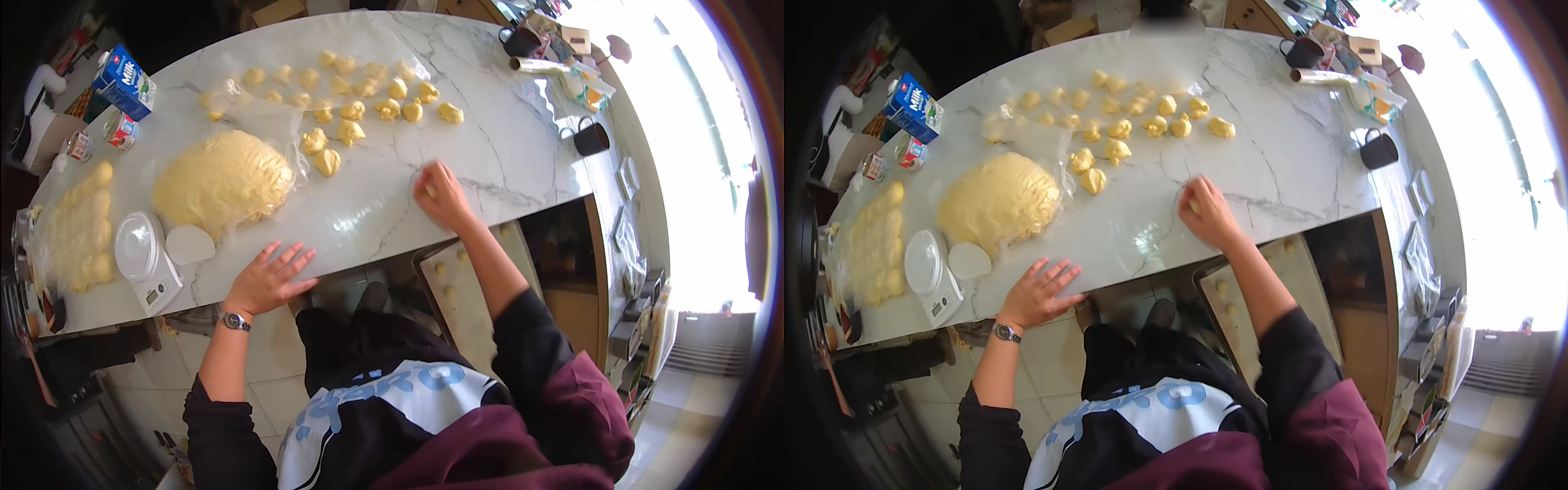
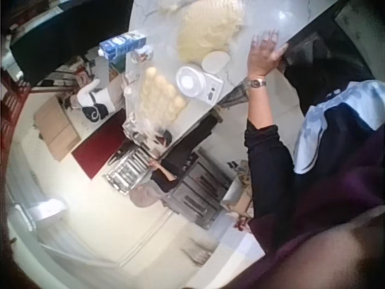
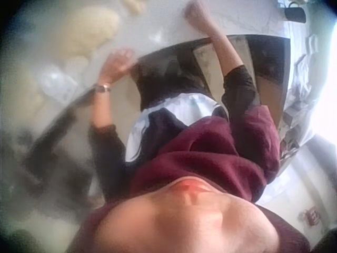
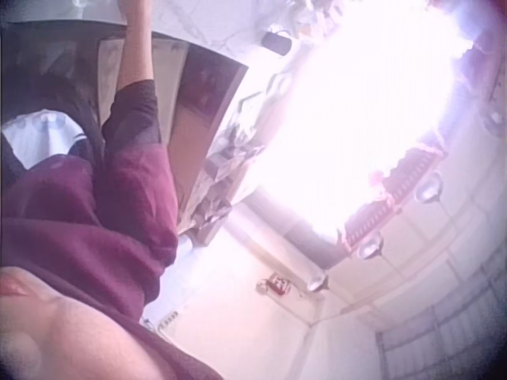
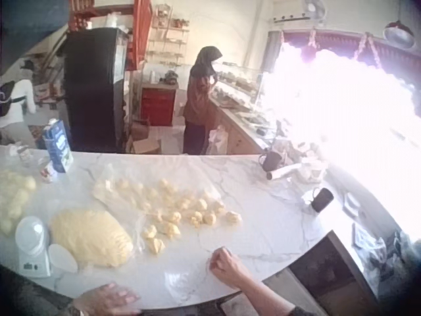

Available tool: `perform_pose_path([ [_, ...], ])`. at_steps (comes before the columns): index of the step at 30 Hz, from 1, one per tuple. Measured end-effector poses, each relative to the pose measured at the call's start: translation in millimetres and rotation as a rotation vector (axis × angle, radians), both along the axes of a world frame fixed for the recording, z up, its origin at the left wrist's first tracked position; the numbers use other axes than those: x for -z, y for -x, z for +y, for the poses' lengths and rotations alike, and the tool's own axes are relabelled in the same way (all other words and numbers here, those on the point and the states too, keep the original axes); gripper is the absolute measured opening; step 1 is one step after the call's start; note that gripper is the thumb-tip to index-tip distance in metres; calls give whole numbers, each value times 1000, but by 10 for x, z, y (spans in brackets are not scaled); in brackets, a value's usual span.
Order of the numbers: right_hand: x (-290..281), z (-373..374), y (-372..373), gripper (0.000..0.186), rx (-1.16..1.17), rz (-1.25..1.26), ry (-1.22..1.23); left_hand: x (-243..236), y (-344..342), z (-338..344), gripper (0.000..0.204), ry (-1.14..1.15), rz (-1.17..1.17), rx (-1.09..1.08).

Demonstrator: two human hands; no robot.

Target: The person places a tray into a shelf, removes a plastic lid from a container, and then rolls small pieces of dough by hand, placing the resulting balls onto the tray one by one.

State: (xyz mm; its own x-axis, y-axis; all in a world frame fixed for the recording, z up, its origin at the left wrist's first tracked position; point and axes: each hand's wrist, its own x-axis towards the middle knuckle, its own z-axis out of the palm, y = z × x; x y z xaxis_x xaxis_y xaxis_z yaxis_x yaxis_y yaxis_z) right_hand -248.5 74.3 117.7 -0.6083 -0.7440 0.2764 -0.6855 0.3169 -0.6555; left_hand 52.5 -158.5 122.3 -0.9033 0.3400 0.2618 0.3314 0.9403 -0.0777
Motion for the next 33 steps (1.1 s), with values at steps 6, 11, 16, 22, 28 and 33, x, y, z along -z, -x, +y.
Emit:
perform_pose_path([
  [6, -142, -324, -577, 26, -19, -230, 21, 24, -32, -37, 19, -11, -8, -3],
  [11, -208, 164, -526, 55, 126, -126, 94, -67, 46, -20, 22, -5, -58, 14],
  [16, -350, 419, -755, 62, 9, -413, 175, -29, 34, -74, 32, 5, -102, 39],
  [22, 1036, 1856, -1438, 40, 469, -1287, 263, -65, 4, -48, 39, 26, -143, 61],
  [28, 2233, 2784, -1082, 43, 1150, -975, 249, -20, 24, -127, 38, 53, -145, 96],
  [33, 2502, 2697, -879, 46, 1275, -724, 78, -52, 66, -127, 37, 31, -152, 132],
])
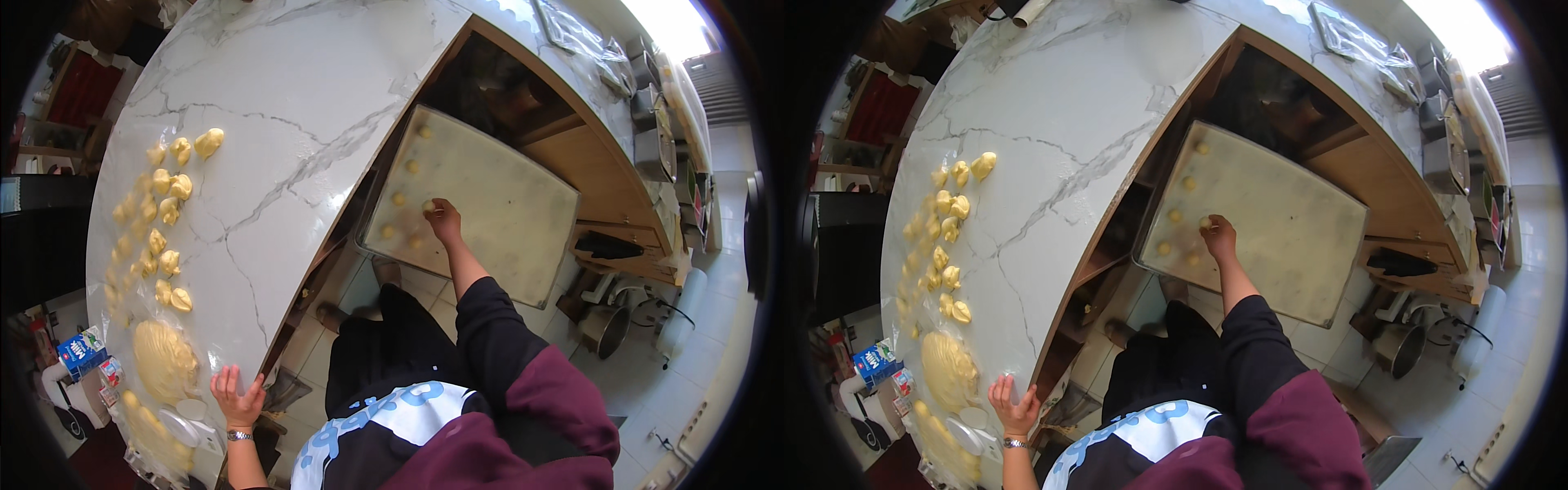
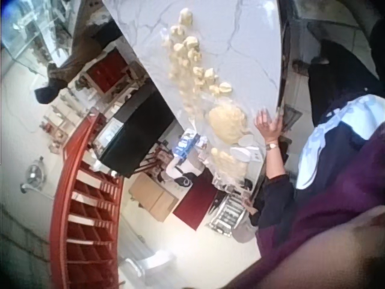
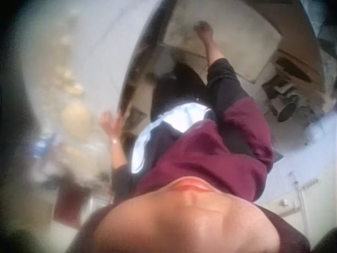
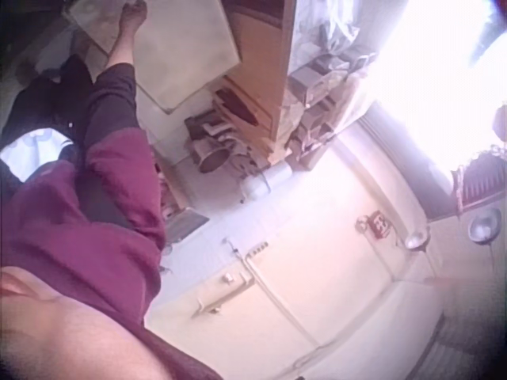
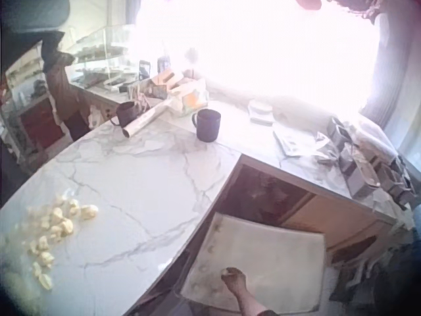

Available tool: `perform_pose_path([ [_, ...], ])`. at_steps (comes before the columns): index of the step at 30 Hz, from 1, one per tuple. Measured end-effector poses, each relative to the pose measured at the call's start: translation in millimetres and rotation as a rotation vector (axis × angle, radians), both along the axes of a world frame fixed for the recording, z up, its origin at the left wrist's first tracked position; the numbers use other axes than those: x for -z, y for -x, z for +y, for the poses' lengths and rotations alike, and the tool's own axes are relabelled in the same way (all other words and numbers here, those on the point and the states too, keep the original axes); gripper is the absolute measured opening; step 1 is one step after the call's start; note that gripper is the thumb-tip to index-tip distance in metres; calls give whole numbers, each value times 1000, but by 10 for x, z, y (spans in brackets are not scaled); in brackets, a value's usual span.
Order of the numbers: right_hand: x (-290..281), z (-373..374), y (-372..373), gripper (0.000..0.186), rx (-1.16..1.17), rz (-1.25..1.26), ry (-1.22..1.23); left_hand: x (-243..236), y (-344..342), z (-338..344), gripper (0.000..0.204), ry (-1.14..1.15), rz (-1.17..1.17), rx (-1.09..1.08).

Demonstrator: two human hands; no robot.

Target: The person places a tray into a shelf, removes a plastic lid from a container, and then rolls small pieces of dough by hand, placing the resulting balls onto the tray one by one.

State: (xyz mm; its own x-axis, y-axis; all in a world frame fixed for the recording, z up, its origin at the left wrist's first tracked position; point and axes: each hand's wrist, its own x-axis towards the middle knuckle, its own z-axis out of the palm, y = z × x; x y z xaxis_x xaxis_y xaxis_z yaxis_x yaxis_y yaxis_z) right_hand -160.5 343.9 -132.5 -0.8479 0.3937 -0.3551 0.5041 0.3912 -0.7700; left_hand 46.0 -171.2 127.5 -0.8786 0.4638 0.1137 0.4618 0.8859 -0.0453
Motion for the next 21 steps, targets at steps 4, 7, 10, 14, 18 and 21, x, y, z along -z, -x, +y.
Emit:
perform_pose_path([
  [4, -26, 20, -58, 41, 30, 189, -201, 13, -53, -40, 36, 17, -26, -22],
  [7, -427, 13, 220, 28, 295, 417, -91, 21, -42, -3, 36, 5, -21, -35],
  [10, -1582, -525, 591, 12, 205, 631, 129, -15, -133, 12, 36, -2, -57, -85],
  [14, -2606, -1612, 941, 7, -478, 907, 103, -12, -57, 62, 33, -32, -9, -103],
  [18, -2819, -2799, 1360, 20, -829, 946, -86, -61, 1, 92, 32, -5, 13, -99],
  [21, -2731, -3341, 1586, 20, -935, 965, -104, -81, -9, 66, 31, 35, 30, -99],
])
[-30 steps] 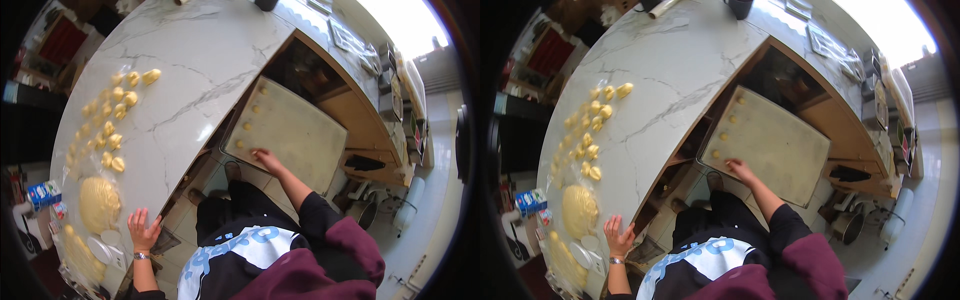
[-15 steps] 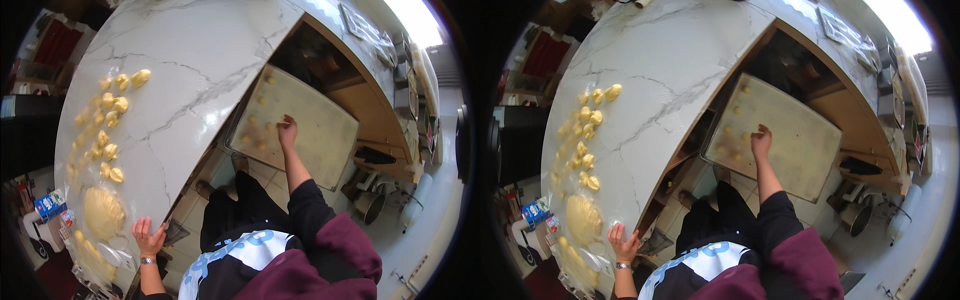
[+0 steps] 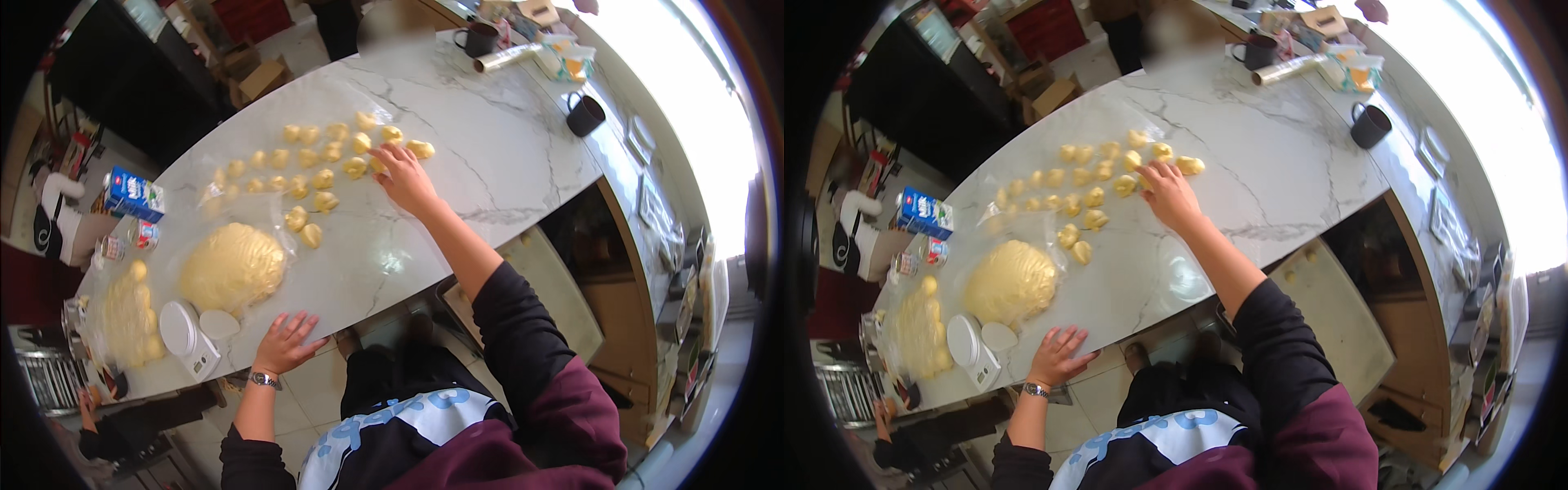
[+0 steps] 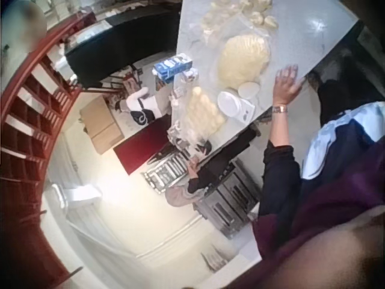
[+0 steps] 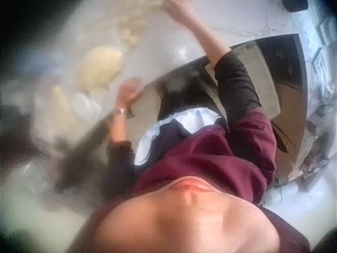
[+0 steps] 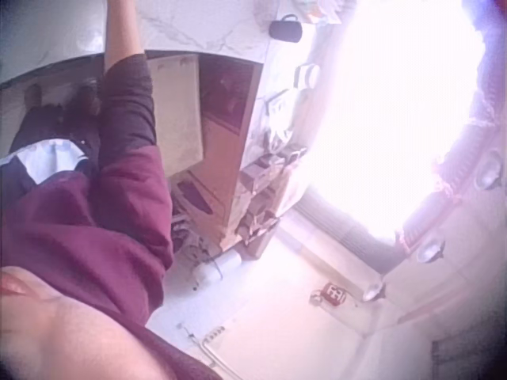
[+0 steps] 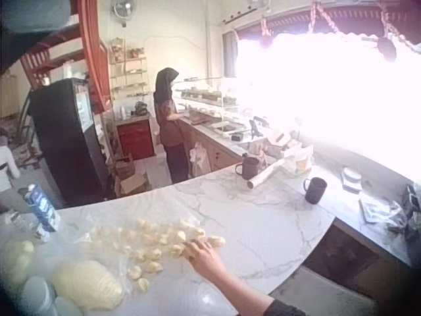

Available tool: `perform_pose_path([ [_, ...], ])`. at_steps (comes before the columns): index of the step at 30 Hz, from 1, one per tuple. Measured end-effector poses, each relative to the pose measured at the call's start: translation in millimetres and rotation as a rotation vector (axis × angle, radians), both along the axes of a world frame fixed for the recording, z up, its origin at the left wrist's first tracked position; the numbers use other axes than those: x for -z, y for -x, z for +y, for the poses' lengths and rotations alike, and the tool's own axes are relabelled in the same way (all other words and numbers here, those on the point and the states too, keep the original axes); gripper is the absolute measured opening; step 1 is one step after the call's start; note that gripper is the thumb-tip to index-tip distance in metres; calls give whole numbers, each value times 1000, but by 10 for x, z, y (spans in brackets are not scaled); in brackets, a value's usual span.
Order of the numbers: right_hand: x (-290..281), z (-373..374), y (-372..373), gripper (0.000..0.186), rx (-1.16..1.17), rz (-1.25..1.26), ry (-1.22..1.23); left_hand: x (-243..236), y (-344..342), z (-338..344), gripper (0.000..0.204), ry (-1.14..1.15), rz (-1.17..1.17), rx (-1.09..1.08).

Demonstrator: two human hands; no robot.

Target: The person places a tray into a shelf, removes a plastic lid from a container, and then rolls small pieces of dough by hand, placing the resulting balls onto the tray one by one.

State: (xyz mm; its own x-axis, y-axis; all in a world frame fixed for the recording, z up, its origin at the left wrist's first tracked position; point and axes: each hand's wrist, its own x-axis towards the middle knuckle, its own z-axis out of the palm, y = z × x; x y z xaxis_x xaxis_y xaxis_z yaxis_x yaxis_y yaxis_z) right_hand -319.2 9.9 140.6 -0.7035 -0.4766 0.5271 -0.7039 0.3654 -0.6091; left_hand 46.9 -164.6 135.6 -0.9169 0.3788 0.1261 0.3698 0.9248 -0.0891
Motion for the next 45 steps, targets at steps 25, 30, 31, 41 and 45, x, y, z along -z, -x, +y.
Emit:
perform_pose_path([
  [25, 128, 166, -765, 11, -226, 38, -238, 199, -77, 23, 25, -5, 110, 0],
  [30, 203, -10, -1485, 12, -588, -220, -152, 142, -150, -21, 24, 35, 107, -20],
  [31, 191, 191, -1386, 12, -605, -300, -123, 101, -132, -19, 24, 39, 121, 1],
  [41, 145, -21, -1221, 19, -488, -331, -222, 152, -96, 28, 22, 1, 164, -10],
  [45, 197, 714, -989, 18, -572, -445, -159, 144, -17, 15, 27, 24, 164, 30],
])
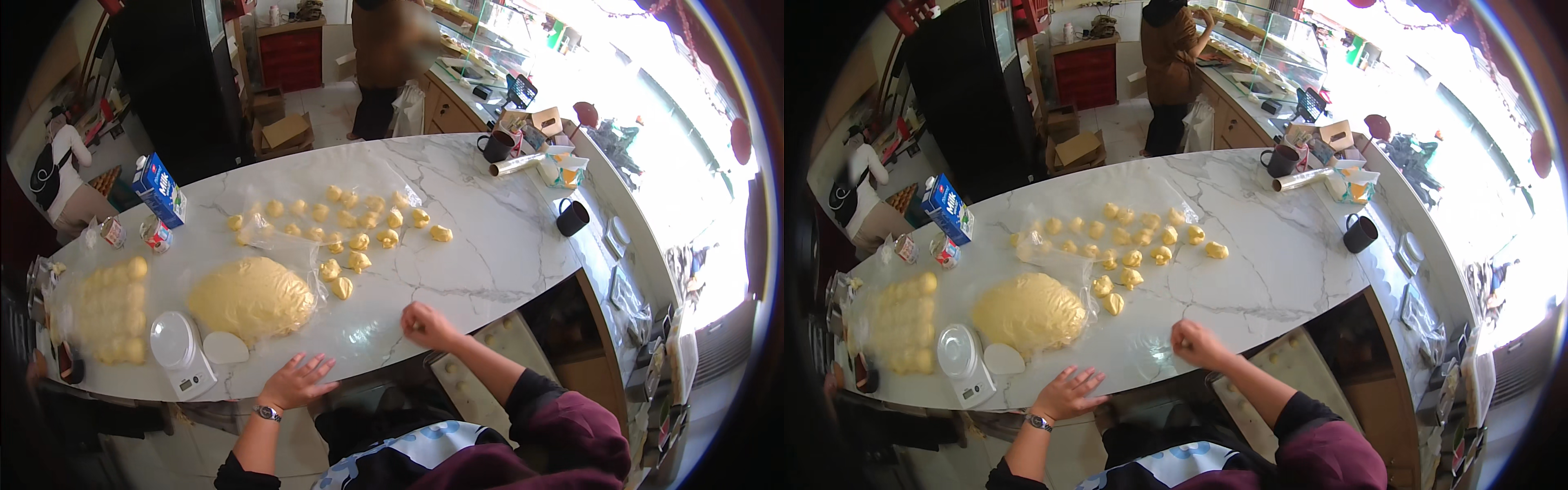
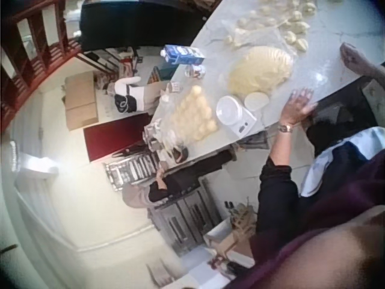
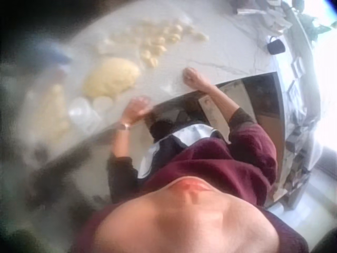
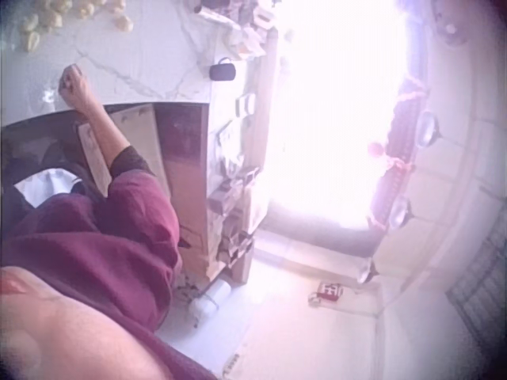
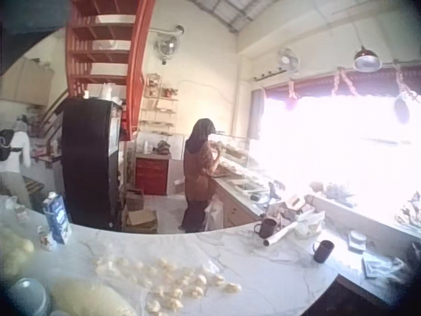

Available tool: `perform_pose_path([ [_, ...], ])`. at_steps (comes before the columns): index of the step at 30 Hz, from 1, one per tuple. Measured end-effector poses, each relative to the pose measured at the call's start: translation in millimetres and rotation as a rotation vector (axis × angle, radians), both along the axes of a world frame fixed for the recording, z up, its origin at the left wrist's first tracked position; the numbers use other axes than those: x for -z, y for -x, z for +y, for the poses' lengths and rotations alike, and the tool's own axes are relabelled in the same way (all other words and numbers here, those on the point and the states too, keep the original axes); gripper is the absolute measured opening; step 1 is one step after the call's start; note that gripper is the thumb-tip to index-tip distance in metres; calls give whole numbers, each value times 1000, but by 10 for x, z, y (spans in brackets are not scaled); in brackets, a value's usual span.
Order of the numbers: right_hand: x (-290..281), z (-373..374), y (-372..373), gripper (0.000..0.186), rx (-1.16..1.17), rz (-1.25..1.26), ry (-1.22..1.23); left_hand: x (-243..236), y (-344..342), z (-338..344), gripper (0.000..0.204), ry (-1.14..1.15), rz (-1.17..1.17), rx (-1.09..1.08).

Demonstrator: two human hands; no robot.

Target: The person places a tray into a shelf, removes a plastic lid from a container, and then rolls small pieces of dough by hand, placing the resulting balls onto the tray one by one.

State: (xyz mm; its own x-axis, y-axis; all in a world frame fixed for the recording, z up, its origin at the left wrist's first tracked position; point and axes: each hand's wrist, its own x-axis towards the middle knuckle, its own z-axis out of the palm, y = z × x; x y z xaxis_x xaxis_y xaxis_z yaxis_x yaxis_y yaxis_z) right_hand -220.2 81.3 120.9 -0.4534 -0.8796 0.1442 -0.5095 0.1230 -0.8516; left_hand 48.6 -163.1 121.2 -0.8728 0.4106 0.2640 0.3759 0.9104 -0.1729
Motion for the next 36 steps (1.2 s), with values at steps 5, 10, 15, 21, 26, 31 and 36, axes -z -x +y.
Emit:
perform_pose_path([
  [5, -121, -784, 178, 15, 291, 315, 39, 13, -66, -50, 27, -23, -1, 12],
  [10, 149, -307, -234, 16, 106, 77, -25, 63, -72, -70, 26, -50, 26, 37],
  [15, -32, -604, 234, 16, 319, 364, 31, 100, -43, -58, 24, -140, 28, 56],
  [21, -40, -336, -240, 15, 113, 285, 21, 134, -131, -9, 26, -173, -1, 7],
  [26, -123, -639, 253, 14, 304, 444, 16, 90, -86, -9, 25, -160, -6, 23],
  [31, 2, -538, -190, 14, 148, 176, 29, 106, -90, -42, 24, -152, -41, 19],
  [36, -62, -412, 267, 13, 311, 345, -16, 35, -104, -38, 26, -76, -25, 4],
])
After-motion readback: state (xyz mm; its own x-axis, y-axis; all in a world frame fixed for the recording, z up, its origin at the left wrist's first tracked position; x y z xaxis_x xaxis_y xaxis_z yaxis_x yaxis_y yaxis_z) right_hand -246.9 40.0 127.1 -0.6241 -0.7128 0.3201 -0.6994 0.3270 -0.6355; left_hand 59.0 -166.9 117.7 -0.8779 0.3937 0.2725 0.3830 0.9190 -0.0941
